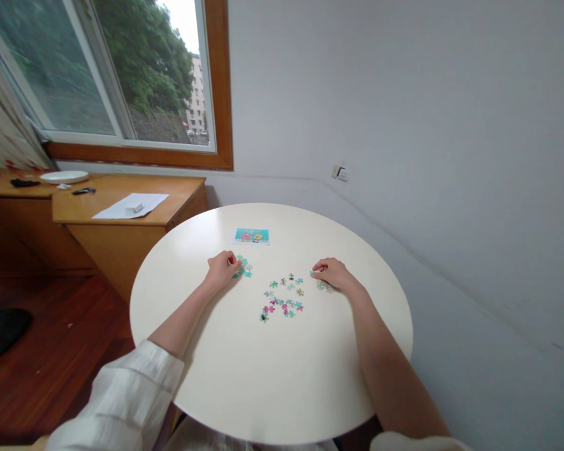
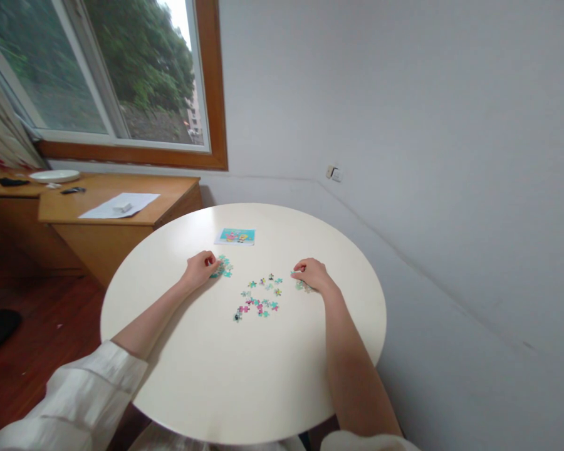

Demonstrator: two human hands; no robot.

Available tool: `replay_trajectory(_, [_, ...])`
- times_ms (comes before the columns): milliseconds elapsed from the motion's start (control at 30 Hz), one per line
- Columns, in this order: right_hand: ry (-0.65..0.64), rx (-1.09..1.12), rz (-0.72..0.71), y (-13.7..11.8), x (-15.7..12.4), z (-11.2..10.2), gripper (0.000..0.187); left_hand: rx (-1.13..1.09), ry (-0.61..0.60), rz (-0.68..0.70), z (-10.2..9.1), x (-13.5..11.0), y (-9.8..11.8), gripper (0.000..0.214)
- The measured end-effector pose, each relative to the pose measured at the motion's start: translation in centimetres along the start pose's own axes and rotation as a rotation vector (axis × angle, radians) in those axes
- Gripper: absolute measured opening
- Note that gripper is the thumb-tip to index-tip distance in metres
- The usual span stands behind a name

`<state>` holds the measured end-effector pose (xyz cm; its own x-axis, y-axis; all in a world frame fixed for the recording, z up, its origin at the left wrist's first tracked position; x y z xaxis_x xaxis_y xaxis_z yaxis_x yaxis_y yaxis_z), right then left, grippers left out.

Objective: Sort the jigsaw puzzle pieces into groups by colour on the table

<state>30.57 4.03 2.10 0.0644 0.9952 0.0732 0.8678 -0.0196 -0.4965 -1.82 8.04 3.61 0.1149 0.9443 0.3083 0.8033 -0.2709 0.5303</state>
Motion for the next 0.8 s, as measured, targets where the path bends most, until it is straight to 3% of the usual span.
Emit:
replay_trajectory(300, [0.036,0.042,-0.014,-0.7,0.0,0.0,0.014,-0.002,0.005,-0.003,0.0,0.0,0.0,0.020])
replay_trajectory(567, [0.016,0.582,-0.040,-2.8,0.2,1.6,0.016,-0.083,0.026,0.011,-0.3,-0.1,0.3,0.023])
replay_trajectory(800, [-0.070,0.847,-0.071,-7.3,-0.3,3.8,0.024,-0.266,-0.048,0.140,0.2,-0.8,3.4,0.021])
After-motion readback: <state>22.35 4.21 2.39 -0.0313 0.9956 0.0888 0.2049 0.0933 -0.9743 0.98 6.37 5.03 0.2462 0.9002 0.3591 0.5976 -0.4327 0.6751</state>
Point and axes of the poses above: each hand's wrist, its own x-axis towards the middle knuckle, its own z-axis out of the palm, y = z × x, the point moved 8 cm from there along x, towards the middle knuckle
